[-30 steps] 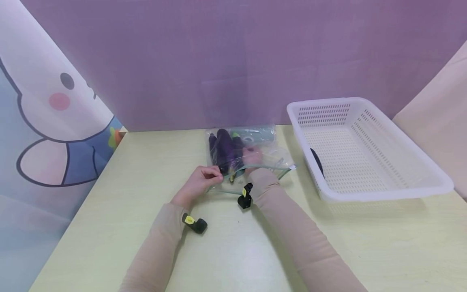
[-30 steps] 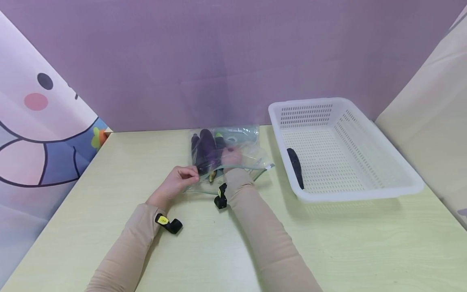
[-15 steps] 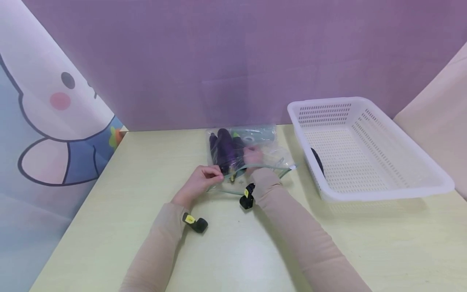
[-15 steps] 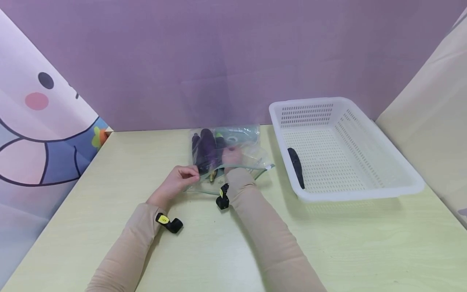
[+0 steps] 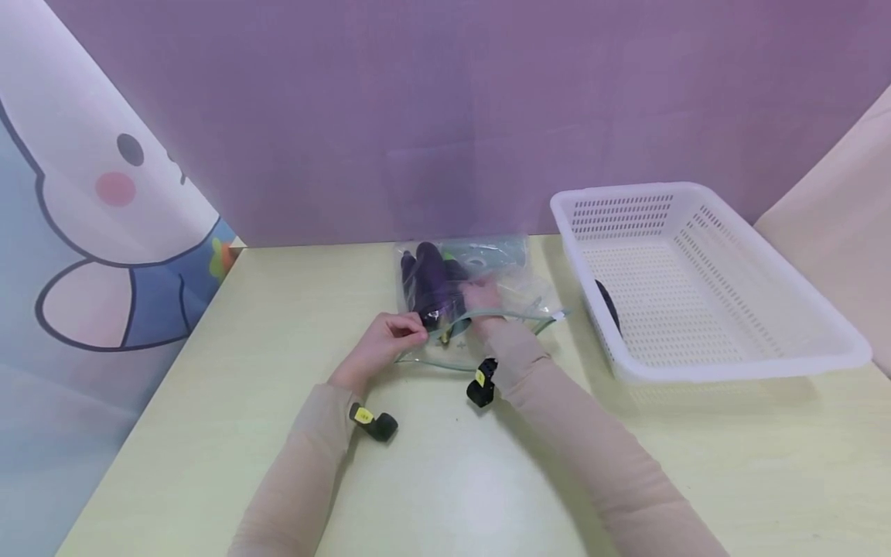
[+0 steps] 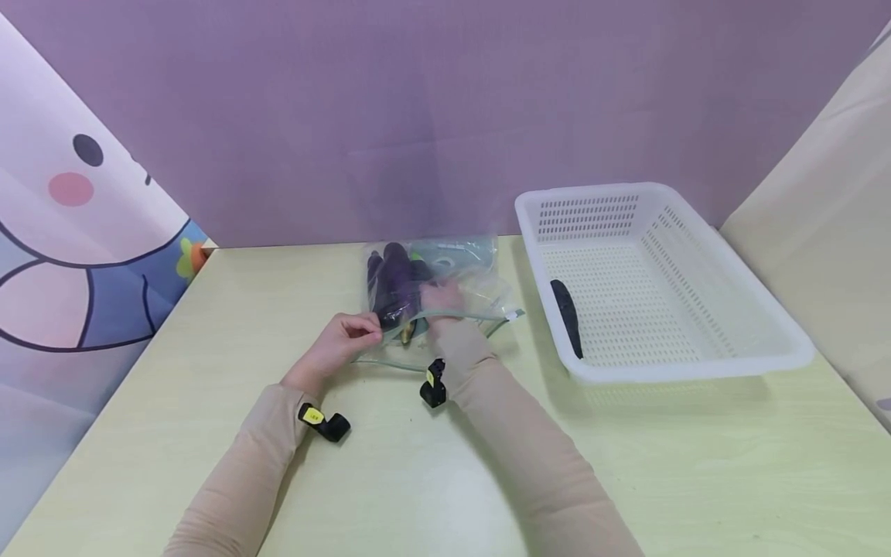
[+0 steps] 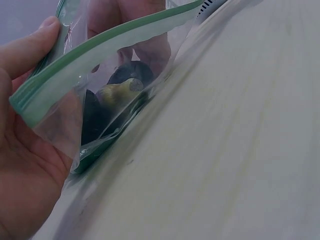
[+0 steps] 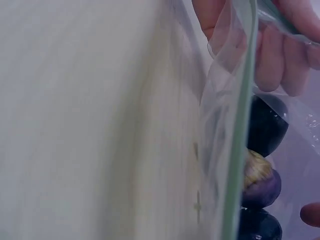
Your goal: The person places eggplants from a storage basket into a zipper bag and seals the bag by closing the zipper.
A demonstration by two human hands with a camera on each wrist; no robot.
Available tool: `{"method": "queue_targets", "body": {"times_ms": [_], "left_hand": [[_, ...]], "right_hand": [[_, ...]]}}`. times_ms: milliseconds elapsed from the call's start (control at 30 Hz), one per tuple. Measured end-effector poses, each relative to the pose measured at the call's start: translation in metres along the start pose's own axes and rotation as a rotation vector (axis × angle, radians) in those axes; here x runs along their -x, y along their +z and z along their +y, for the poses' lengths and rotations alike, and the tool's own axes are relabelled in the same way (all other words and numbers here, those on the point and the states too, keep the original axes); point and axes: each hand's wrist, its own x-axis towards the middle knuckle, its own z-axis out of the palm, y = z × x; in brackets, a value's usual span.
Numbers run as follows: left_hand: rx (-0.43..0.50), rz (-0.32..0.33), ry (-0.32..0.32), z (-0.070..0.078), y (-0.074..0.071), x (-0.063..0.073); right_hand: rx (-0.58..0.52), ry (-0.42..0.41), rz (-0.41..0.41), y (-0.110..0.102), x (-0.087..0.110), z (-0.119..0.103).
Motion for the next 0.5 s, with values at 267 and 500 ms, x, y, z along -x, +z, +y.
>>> {"method": "queue_targets", "body": {"times_ms": [267, 500], "left_hand": [[0.0, 0.003, -0.008, -0.002, 0.0, 0.0], [0.014, -0.004, 0.014, -0.003, 0.0, -0.001]], "right_hand": [[0.222, -0.126, -0.118, -0.02, 0.025, -0.011], [0.225, -0.011, -0.449, -0.067, 0.122, -0.099]]}}
